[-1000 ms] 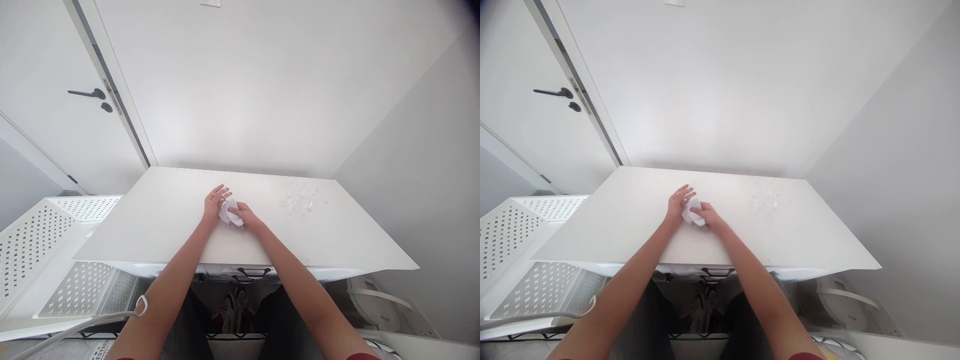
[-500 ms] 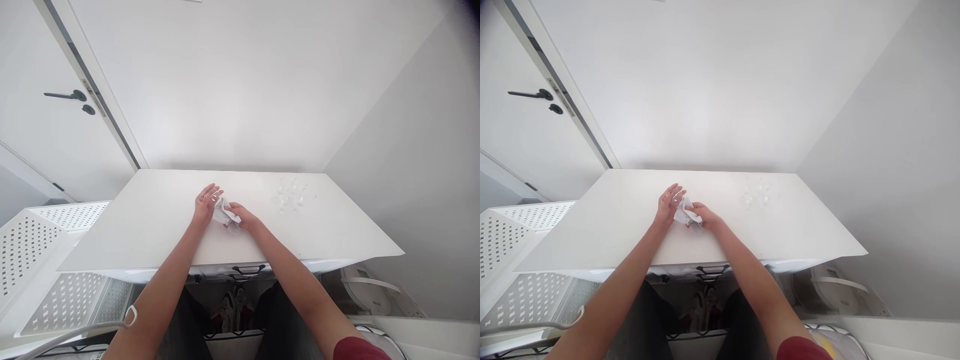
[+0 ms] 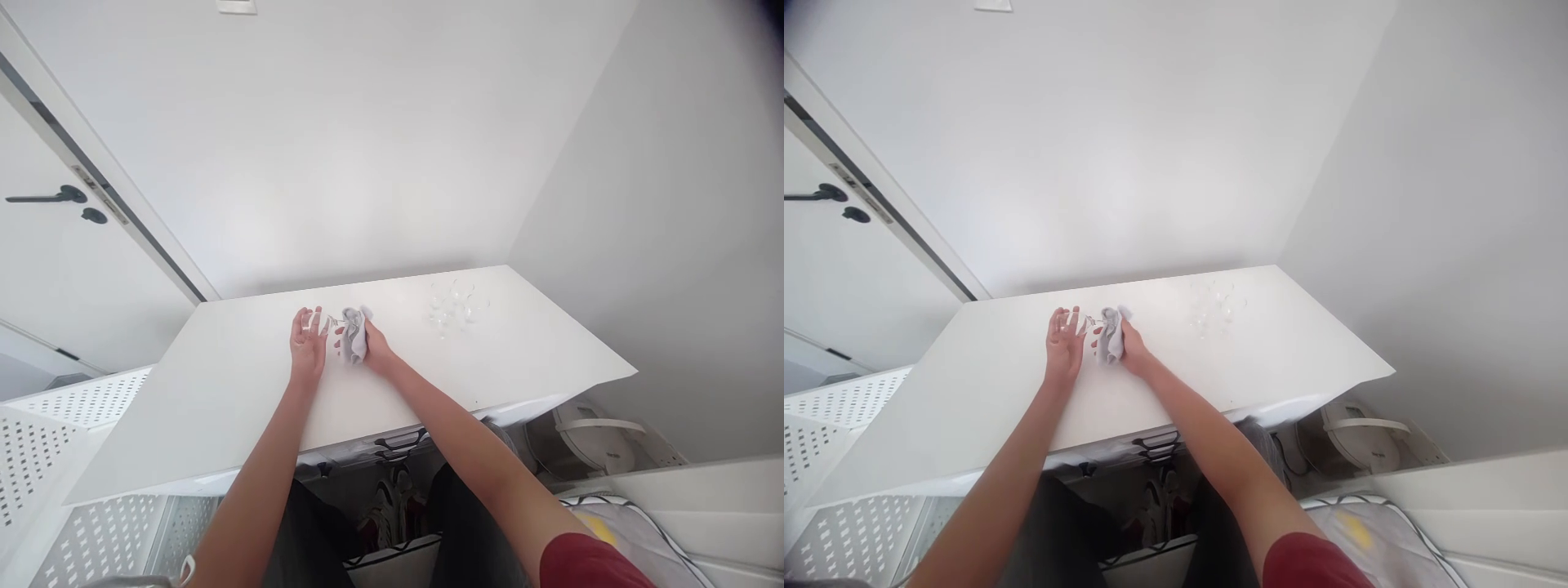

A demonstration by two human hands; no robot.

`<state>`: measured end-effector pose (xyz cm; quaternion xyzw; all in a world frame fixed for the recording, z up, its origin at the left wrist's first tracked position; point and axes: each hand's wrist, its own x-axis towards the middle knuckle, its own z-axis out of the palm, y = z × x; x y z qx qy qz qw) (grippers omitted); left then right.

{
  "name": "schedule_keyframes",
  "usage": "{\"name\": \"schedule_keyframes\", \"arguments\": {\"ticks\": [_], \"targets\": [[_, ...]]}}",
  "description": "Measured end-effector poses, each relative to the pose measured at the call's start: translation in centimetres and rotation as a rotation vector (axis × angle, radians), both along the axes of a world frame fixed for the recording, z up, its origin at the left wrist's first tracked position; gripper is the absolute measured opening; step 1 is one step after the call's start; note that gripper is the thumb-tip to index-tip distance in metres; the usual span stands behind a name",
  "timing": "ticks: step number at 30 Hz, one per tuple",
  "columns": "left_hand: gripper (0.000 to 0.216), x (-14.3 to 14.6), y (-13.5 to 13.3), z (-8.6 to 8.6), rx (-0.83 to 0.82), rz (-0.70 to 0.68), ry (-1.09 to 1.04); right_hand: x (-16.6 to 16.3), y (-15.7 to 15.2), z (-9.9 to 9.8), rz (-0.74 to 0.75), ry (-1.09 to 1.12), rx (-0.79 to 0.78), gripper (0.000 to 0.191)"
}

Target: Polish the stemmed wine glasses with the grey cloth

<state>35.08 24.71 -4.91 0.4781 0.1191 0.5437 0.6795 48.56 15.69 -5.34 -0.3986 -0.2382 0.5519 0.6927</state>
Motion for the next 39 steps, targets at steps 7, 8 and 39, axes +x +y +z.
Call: {"name": "schedule_keyframes", "arguments": {"ticks": [7,8,39], "targets": [[0.033,0.5,-1.2,0.5,0.006,-0.114,0.135,1.5,-1.6,1.4,-0.448,-0.382,0.044,0.039],[0.031,0.4,-1.1,0.5,-0.004,-0.116,0.127,1.4,-2.0,1.7,-0.427,-0.431,0.116,0.038],[0.041,0.7,-1.3,0.0,0.196,0.008,0.345,0.9,-2.9,0.8,-0.823,-1.522,0.079,0.024]]}}
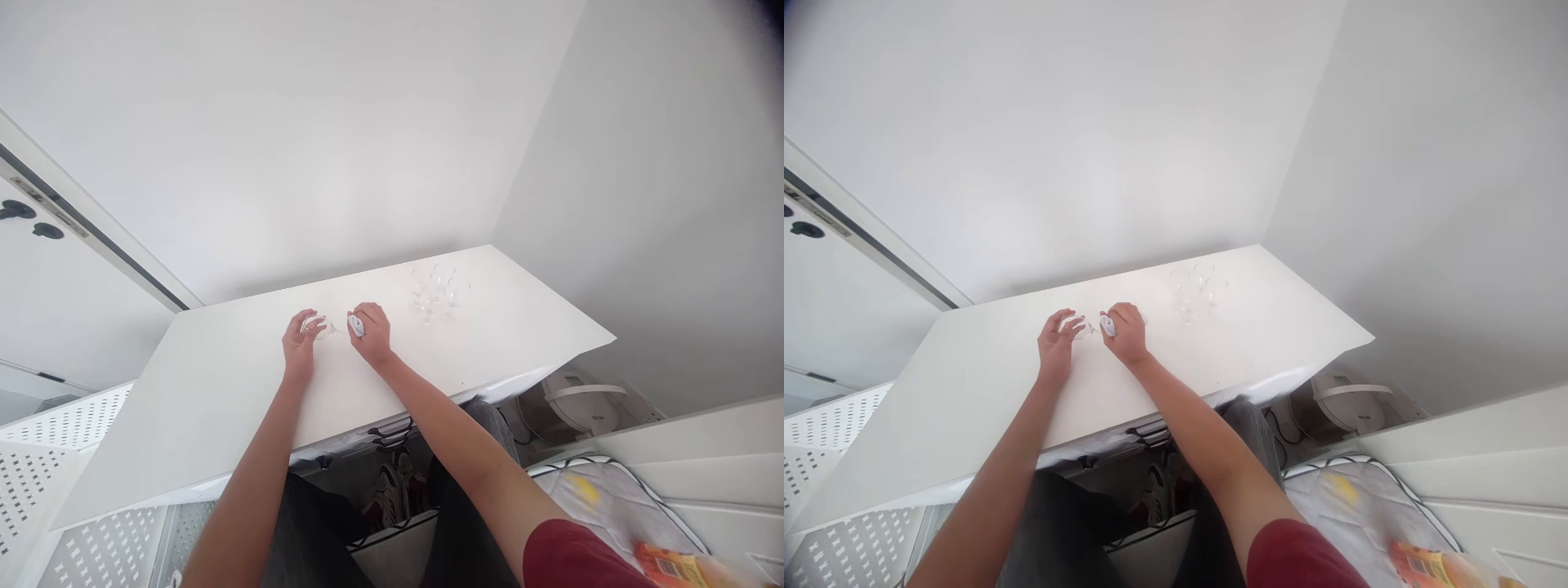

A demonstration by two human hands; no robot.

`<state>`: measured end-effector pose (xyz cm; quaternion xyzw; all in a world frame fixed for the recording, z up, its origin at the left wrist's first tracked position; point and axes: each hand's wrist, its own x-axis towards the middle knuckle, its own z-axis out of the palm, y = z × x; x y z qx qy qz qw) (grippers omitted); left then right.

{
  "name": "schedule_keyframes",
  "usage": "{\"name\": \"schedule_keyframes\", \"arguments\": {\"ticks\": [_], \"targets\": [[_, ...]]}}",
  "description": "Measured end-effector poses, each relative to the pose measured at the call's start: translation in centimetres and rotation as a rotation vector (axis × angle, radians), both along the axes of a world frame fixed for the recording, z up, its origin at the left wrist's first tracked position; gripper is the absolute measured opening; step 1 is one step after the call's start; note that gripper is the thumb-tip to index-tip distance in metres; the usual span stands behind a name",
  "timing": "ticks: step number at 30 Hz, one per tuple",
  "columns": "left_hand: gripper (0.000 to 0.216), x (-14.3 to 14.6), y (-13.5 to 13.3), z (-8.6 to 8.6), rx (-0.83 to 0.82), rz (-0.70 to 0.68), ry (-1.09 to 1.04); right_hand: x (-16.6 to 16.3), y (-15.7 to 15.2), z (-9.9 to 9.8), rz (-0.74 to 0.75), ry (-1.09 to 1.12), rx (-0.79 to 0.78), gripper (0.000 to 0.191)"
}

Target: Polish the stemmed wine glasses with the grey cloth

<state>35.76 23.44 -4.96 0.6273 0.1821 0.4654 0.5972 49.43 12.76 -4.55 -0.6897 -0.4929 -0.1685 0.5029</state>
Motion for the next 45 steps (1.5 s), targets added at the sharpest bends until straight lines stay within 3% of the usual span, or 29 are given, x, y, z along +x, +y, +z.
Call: {"name": "schedule_keyframes", "arguments": {"ticks": [4,7,11,15,18,22,27,31,34,42,45], "targets": [[0.053,0.0,0.4,-0.1,-0.025,-0.018,-0.06,-2.5,-1.2,-0.5,0.055,-0.178,-0.293,0.041],[0.052,0.0,0.2,0.1,0.005,-0.04,-0.099,-4.3,-1.2,-1.1,0.045,-0.183,-0.489,0.052],[0.055,0.3,-0.5,0.3,0.084,-0.187,-0.095,-4.0,-0.9,-1.5,-0.066,-0.082,-0.685,0.03],[0.068,0.4,-0.5,0.1,0.051,-0.322,-0.094,-2.7,-2.2,-0.9,-0.084,-0.012,-0.666,0.02],[0.06,0.1,-0.2,-0.2,0.03,-0.287,-0.042,-1.5,-5.7,-0.5,-0.03,0.091,-0.561,0.022],[0.04,1.4,-0.9,-0.7,0.24,-0.103,0.277,2.6,-12.6,-1.1,0.038,0.223,-0.439,0.035],[0.029,7.6,-4.9,-2.0,0.535,-0.025,0.479,8.9,-18.9,-2.8,-0.104,0.369,-0.469,0.041],[0.046,13.0,-8.1,-2.4,0.777,-0.106,0.756,10.9,-20.0,-2.7,-0.115,0.402,-0.52,0.036],[0.062,15.4,-9.0,-2.4,0.895,-0.193,0.902,11.0,-19.8,-2.2,-0.129,0.401,-0.601,0.032],[0.063,17.0,-8.8,-2.5,0.938,-0.305,1.028,11.4,-19.7,-1.6,-0.299,0.209,-0.797,0.044],[0.06,16.8,-8.9,-2.3,0.942,-0.297,1.039,11.8,-19.6,-1.3,-0.28,0.179,-0.824,0.049]]}}
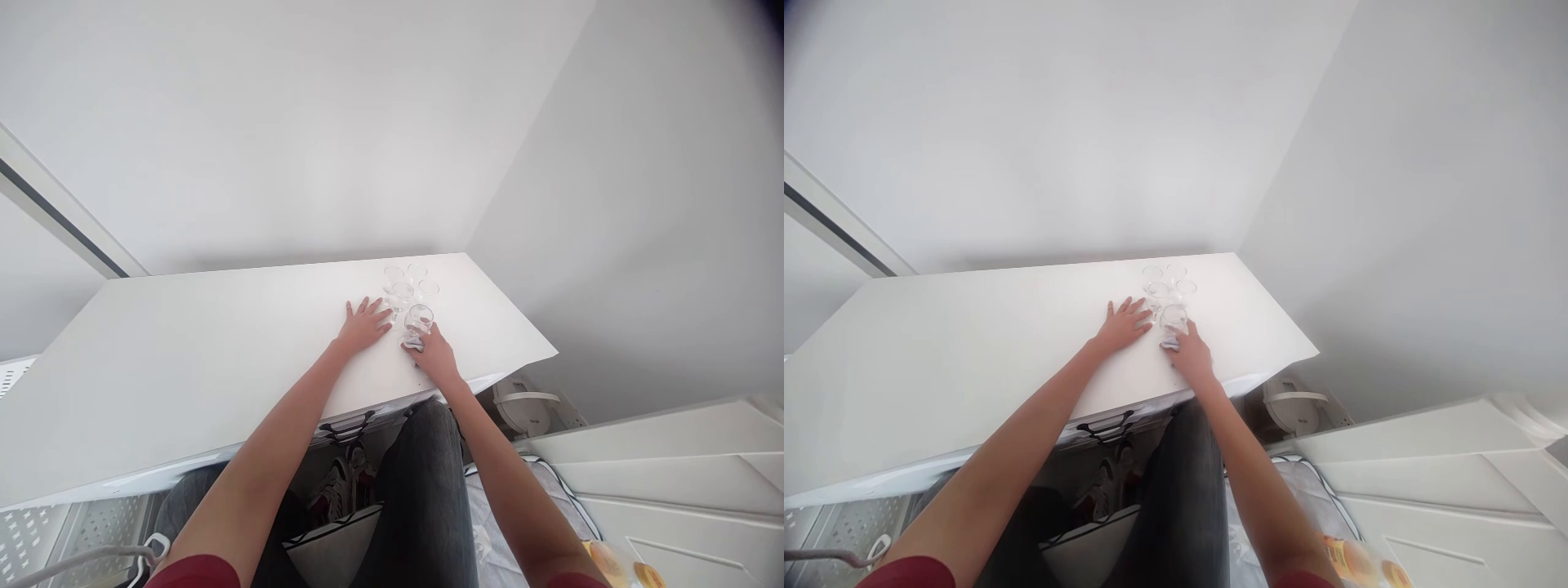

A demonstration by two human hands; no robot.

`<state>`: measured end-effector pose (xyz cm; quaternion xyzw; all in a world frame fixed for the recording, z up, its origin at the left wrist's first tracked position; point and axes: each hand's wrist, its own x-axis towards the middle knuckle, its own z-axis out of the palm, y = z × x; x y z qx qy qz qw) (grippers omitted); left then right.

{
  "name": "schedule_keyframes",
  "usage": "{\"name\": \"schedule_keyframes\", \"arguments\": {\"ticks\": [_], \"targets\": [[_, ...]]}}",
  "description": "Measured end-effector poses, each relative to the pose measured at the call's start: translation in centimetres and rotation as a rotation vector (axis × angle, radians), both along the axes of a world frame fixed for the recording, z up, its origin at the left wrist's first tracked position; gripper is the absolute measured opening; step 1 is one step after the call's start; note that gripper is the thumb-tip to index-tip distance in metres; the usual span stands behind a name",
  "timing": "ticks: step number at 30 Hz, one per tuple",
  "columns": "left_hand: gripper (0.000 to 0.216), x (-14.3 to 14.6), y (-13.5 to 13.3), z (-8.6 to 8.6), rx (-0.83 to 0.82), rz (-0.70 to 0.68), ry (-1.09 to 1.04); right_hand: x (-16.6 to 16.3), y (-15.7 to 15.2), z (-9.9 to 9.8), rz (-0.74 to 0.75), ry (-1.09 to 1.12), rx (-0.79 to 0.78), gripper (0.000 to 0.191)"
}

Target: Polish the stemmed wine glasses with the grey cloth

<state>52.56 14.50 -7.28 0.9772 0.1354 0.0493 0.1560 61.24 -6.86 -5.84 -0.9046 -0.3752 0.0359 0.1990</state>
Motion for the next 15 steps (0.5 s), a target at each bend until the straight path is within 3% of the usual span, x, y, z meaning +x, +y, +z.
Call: {"name": "schedule_keyframes", "arguments": {"ticks": [9,15], "targets": [[0.058,-0.5,-0.1,0.8,0.004,0.019,0.055,0.5,0.9,1.2,0.074,-0.005,-0.151,0.048],[0.055,-3.0,0.9,1.0,-0.027,0.084,0.033,-0.1,0.9,1.1,0.095,-0.022,-0.173,0.046]]}}
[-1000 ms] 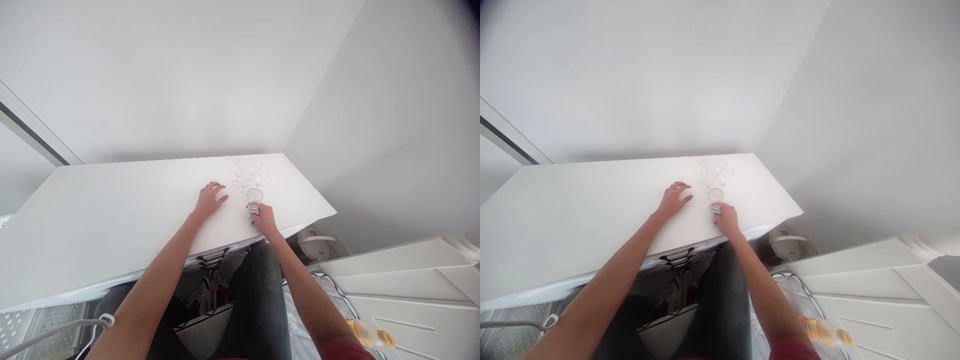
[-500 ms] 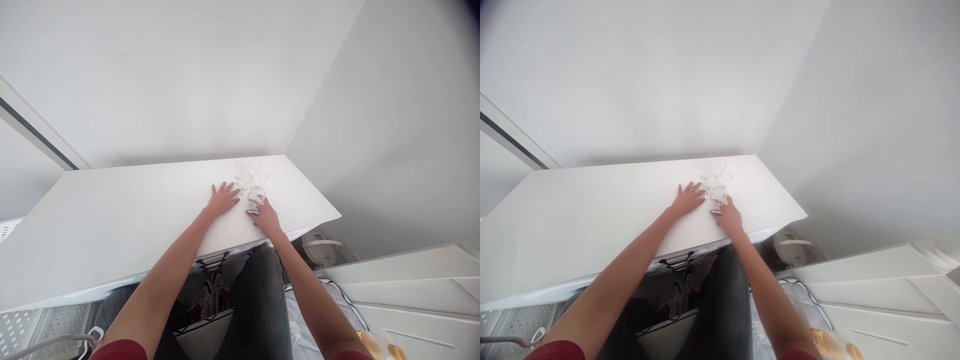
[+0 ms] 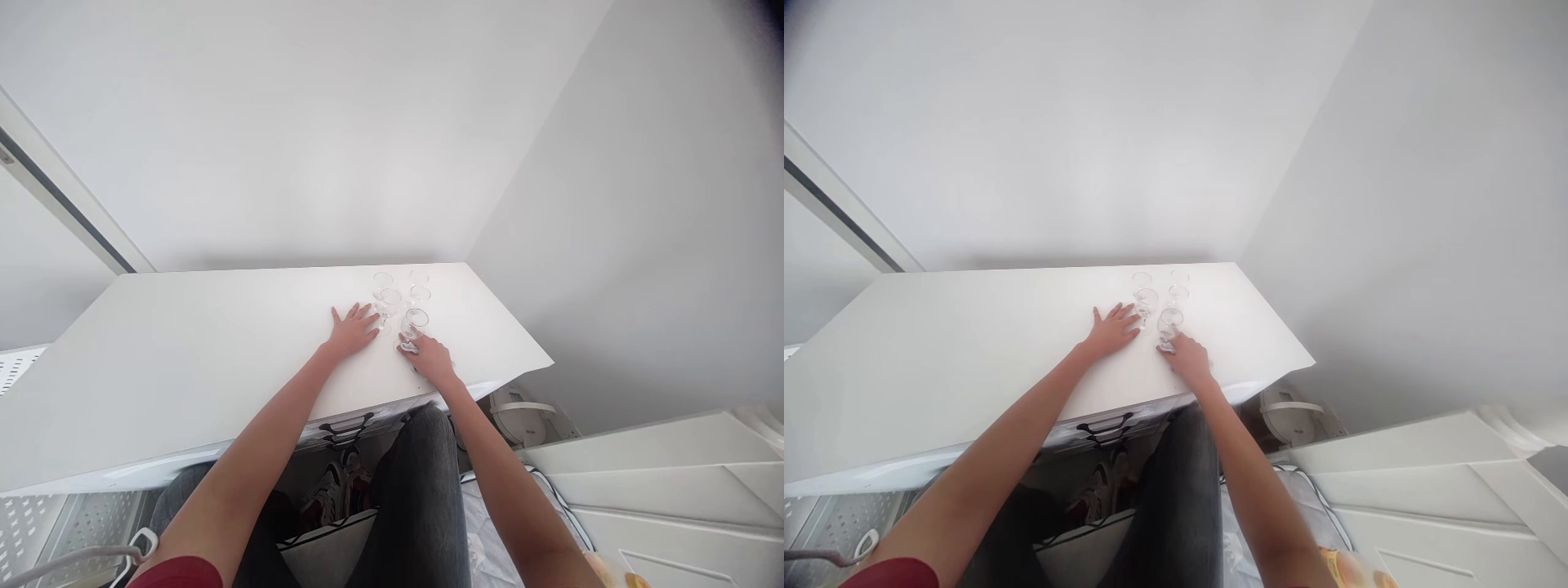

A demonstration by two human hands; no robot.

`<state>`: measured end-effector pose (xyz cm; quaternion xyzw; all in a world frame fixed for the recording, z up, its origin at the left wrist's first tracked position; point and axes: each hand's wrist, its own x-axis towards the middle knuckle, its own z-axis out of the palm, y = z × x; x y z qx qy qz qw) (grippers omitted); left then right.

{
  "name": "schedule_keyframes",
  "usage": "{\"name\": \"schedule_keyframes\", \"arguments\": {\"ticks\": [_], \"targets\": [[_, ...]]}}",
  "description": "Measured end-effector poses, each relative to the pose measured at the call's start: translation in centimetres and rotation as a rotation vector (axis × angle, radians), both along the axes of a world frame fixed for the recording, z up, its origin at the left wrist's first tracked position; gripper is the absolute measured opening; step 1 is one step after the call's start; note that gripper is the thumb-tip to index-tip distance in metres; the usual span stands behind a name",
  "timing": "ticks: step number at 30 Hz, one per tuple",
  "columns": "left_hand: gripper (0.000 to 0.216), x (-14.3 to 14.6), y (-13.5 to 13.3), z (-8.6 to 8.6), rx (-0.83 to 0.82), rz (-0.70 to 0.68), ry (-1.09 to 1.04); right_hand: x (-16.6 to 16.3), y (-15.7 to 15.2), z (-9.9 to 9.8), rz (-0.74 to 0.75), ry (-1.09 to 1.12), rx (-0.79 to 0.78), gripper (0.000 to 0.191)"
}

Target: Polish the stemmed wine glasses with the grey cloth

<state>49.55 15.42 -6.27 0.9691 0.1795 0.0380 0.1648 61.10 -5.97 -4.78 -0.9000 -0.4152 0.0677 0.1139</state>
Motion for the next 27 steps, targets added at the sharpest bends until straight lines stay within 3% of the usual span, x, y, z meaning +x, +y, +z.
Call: {"name": "schedule_keyframes", "arguments": {"ticks": [6,11,21,27], "targets": [[0.05,-5.3,3.8,-0.9,-0.049,0.087,-0.102,-1.7,1.2,-0.4,0.051,0.015,-0.014,0.046],[0.046,-11.2,8.6,-1.9,-0.097,0.166,-0.263,-5.2,4.2,-0.5,0.171,0.009,0.024,0.04],[0.044,-25.2,16.1,0.9,-0.269,0.113,-0.277,-15.2,14.8,0.1,0.397,0.026,0.093,0.037],[0.04,-31.3,18.3,0.7,-0.257,0.144,-0.372,-18.9,20.7,0.3,0.434,0.063,0.108,0.038]]}}
